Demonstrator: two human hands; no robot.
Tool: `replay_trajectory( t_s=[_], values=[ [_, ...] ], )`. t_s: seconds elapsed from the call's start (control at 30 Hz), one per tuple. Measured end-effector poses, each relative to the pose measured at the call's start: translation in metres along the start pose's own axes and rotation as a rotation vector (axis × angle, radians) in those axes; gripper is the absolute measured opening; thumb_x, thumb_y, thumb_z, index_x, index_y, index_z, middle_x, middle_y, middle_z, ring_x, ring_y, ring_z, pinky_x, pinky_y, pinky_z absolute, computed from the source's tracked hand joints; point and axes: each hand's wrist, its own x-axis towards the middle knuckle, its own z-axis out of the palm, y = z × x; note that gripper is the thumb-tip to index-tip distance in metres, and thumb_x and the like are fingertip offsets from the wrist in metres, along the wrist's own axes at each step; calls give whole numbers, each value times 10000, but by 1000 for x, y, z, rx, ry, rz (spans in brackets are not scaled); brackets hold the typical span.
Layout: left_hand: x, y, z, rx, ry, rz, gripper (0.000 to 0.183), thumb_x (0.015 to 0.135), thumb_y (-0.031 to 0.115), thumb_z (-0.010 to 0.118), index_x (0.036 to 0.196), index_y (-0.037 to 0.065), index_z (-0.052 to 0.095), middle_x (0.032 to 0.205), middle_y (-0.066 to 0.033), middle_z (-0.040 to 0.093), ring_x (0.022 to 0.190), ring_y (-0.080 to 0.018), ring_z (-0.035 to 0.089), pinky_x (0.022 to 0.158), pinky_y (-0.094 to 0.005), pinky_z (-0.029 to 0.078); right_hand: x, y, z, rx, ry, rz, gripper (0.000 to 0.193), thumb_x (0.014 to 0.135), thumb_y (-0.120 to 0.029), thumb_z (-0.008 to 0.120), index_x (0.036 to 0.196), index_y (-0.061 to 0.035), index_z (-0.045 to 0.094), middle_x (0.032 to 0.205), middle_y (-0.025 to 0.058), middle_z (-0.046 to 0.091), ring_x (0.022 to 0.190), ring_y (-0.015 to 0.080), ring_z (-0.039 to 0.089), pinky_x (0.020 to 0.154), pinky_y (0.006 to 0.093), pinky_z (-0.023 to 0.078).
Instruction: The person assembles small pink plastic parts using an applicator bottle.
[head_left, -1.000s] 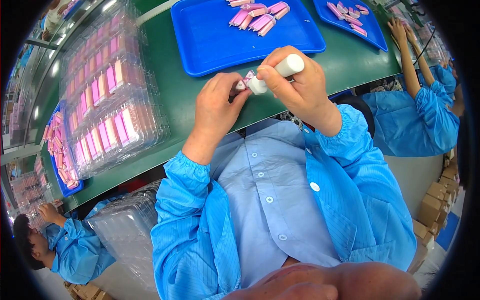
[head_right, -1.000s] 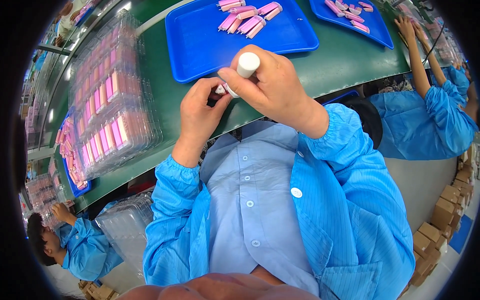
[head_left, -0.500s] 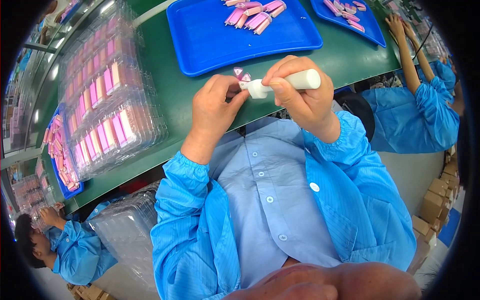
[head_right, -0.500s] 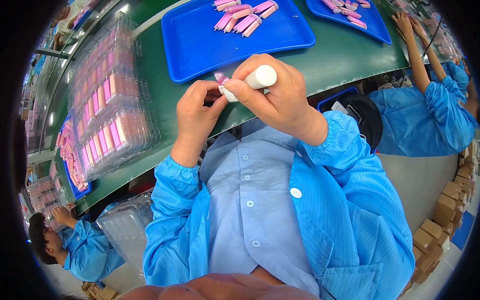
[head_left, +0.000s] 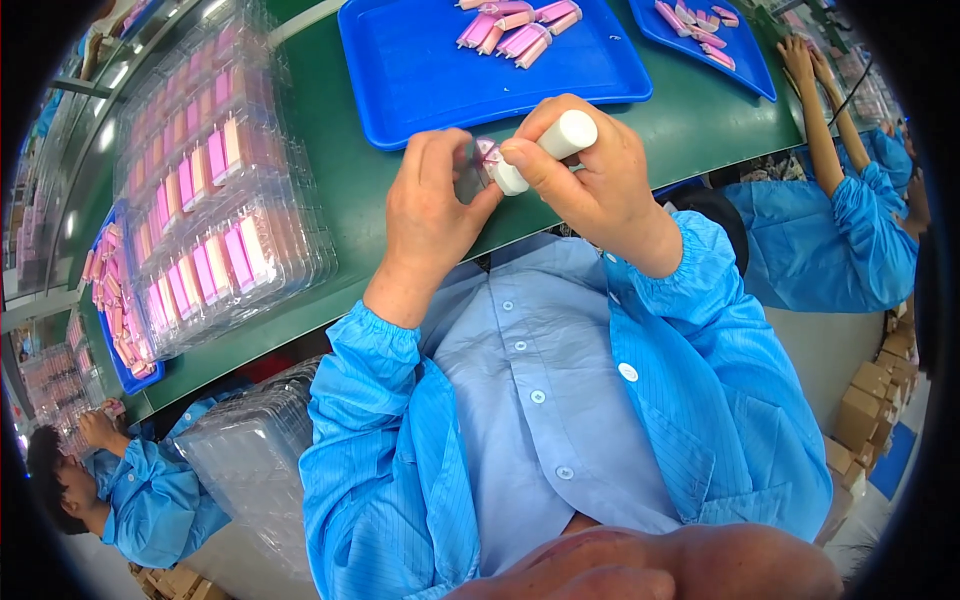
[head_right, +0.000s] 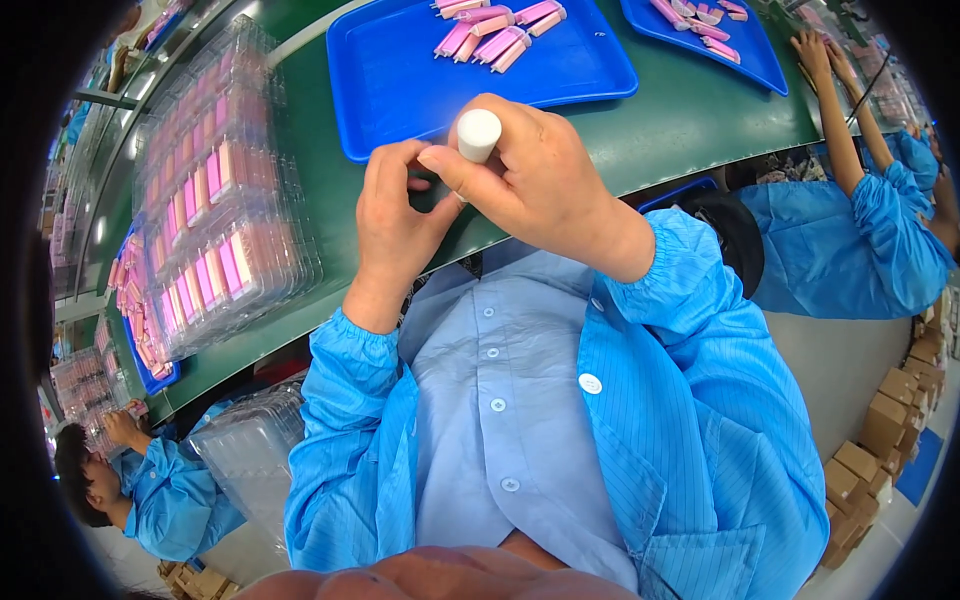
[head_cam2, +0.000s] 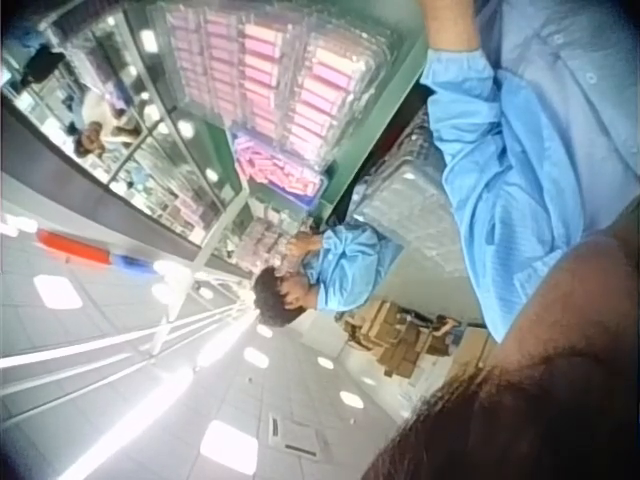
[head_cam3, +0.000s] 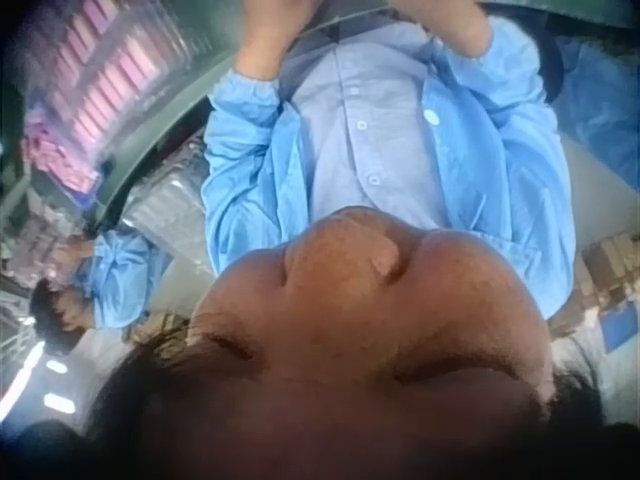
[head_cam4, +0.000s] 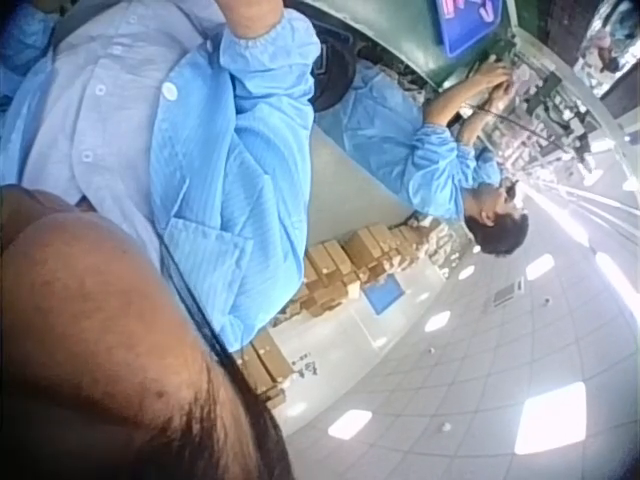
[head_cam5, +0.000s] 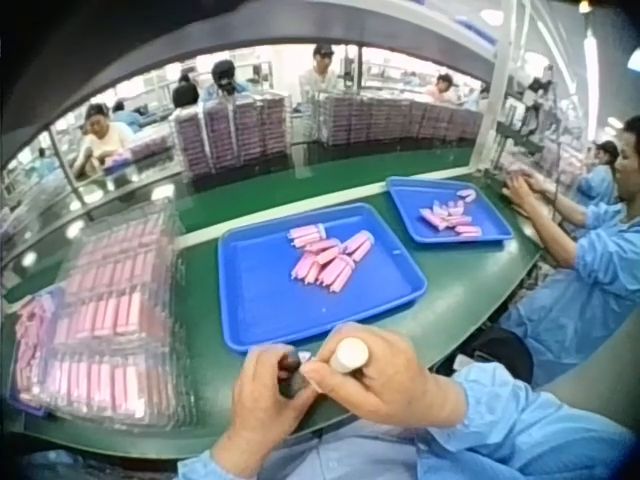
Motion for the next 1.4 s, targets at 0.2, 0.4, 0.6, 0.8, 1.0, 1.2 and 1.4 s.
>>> replay_trajectory(
  t_s=[0.2, 0.4, 0.6, 0.8, 1.0, 1.2, 1.4],
  values=[
    [-4, -18, 6, -2, -128, 113, 378, 798, 54, 789, 1149, 31, 650, 1026, -102, 677, 892, -250, 669, 776, -345, 552, -5, 0, -6, 173, 2, 54, 195, 940, -192, 722, 891, -36, 615, 788, 75, 672, 572, 149, 569, 518, 284, 445],
    [3, -15, -9, -868, -259, -412, 419, 955, 217, 645, 1276, -44, 577, 1085, -131, 659, 979, -263, 681, 841, -395, 553, 0, 42, -27, 548, 270, 142, 162, 1006, -196, 644, 965, -41, 626, 853, 48, 701, 581, 38, 533, 516, 202, 423],
    [0, -3, -37, -1250, -264, -473, 533, 1008, 284, 539, 1360, -113, 480, 1176, -199, 648, 1034, -291, 676, 897, -408, 563, -8, 74, 6, 442, 111, 304, 200, 989, -228, 668, 893, -54, 647, 735, 6, 655, 575, 46, 525, 501, 223, 400],
    [-3, 58, -103, 188, 138, 72, 409, 1016, 184, 583, 1372, -11, 538, 1166, -181, 637, 1056, -300, 606, 926, -381, 469, -25, 86, 1, 489, 173, 297, 156, 1028, -174, 600, 971, -32, 628, 823, 25, 649, 611, 36, 518, 533, 194, 406],
    [-15, -15, -228, 1160, 572, -265, 345, 985, 165, 542, 1308, 50, 587, 1212, -146, 661, 1087, -371, 554, 943, -519, 417, -29, 78, 1, 391, 65, 177, 134, 1047, -140, 547, 1004, -25, 600, 919, 64, 652, 644, 52, 533, 555, 193, 423],
    [-25, -68, -296, 1024, 219, -954, 413, 1008, 321, 515, 1347, 91, 568, 1298, -140, 642, 1241, -379, 535, 993, -587, 395, -30, 84, 1, 377, 52, 150, 115, 1043, -125, 546, 1011, -24, 592, 964, 76, 660, 646, 55, 535, 555, 192, 426],
    [-53, -131, -301, 1261, 77, -528, 500, 963, 484, 561, 1227, 60, 579, 1299, -195, 594, 1219, -419, 535, 928, -628, 450, -32, 79, 4, 401, 115, 177, 75, 1009, -89, 603, 979, -22, 617, 909, 61, 665, 639, 58, 527, 581, 216, 435]
  ],
)
